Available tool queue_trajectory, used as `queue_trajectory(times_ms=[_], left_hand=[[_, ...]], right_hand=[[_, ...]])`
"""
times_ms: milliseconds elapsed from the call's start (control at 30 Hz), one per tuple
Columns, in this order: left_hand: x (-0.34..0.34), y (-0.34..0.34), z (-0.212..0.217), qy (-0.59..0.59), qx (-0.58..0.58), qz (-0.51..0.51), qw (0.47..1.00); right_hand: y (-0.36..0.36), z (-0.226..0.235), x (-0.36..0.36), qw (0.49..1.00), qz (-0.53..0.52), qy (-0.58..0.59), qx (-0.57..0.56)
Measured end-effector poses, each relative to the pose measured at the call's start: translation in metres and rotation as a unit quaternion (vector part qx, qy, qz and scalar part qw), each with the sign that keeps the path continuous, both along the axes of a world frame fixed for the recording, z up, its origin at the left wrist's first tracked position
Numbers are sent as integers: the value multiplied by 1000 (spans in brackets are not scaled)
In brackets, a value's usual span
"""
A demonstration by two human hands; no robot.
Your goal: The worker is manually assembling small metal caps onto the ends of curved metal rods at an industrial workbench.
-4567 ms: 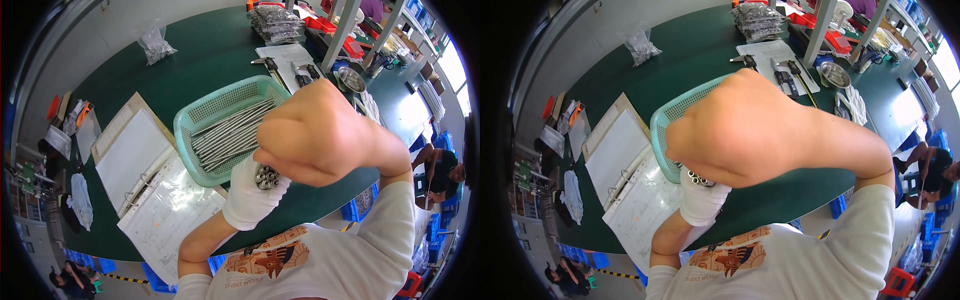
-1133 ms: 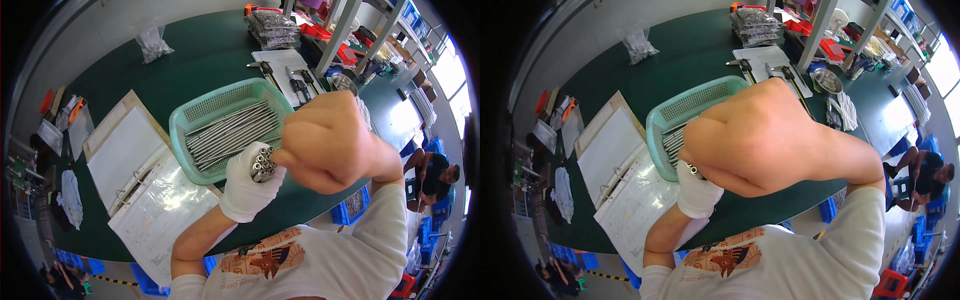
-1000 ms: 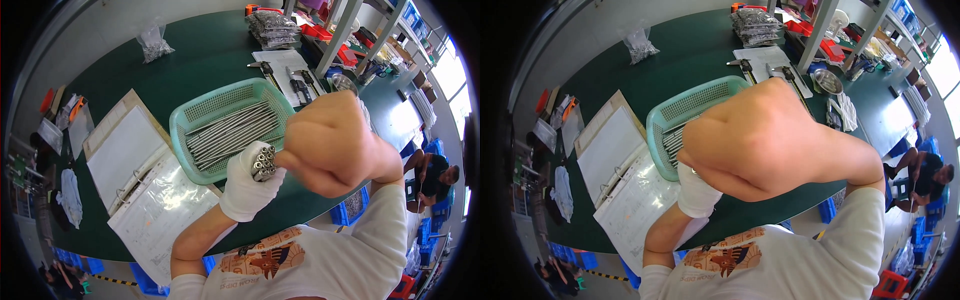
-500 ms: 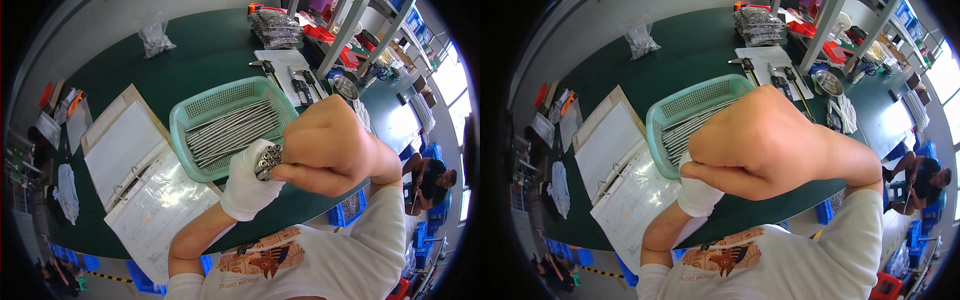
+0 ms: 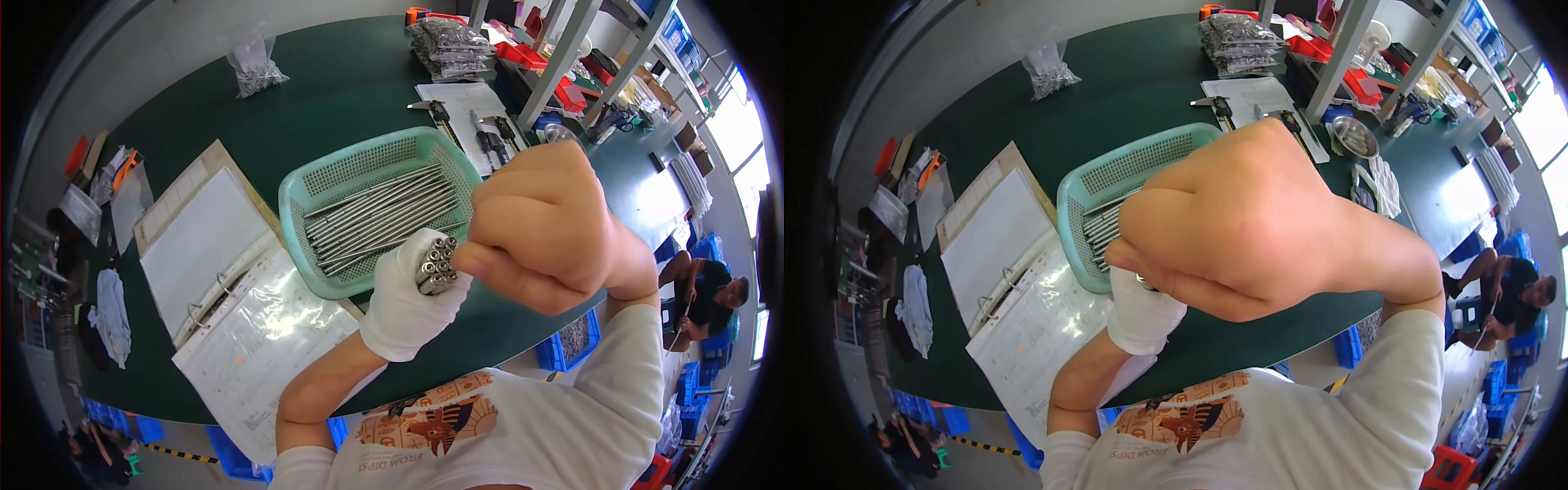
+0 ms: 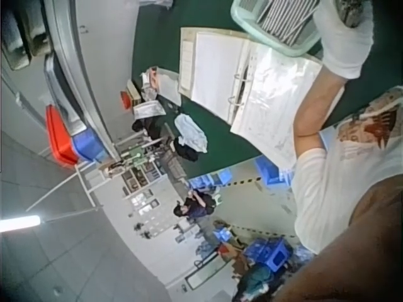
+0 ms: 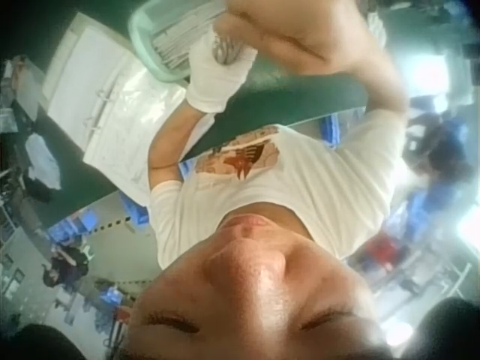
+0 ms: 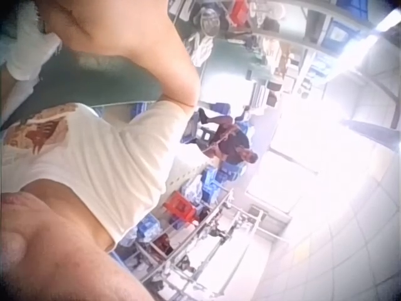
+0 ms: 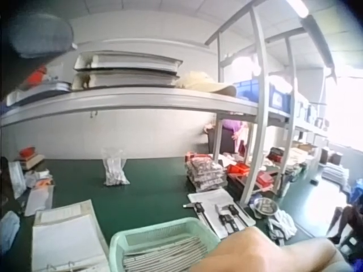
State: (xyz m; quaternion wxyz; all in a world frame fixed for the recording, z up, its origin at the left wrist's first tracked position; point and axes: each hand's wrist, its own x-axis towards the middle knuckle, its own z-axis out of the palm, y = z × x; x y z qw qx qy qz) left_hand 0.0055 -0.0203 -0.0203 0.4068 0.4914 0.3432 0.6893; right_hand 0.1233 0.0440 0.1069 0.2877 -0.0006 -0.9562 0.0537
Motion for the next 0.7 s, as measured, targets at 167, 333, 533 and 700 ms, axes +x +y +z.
queue_trajectory(times_ms=[167, 333, 533, 700], left_hand=[[-5, 1, -2, 110, 43, 33, 992], [-4, 2, -5, 101, 28, 19, 994], [-2, 1, 1, 115, 46, 43, 991], [-2, 2, -3, 116, 54, 32, 991]], right_hand=[[4, -7, -2, 1000, -1, 4, -4], [1, -8, -3, 1000, 0, 2, -13], [-1, -11, -4, 996, -16, -11, -82], [-1, -14, -2, 997, -3, 3, -81]])
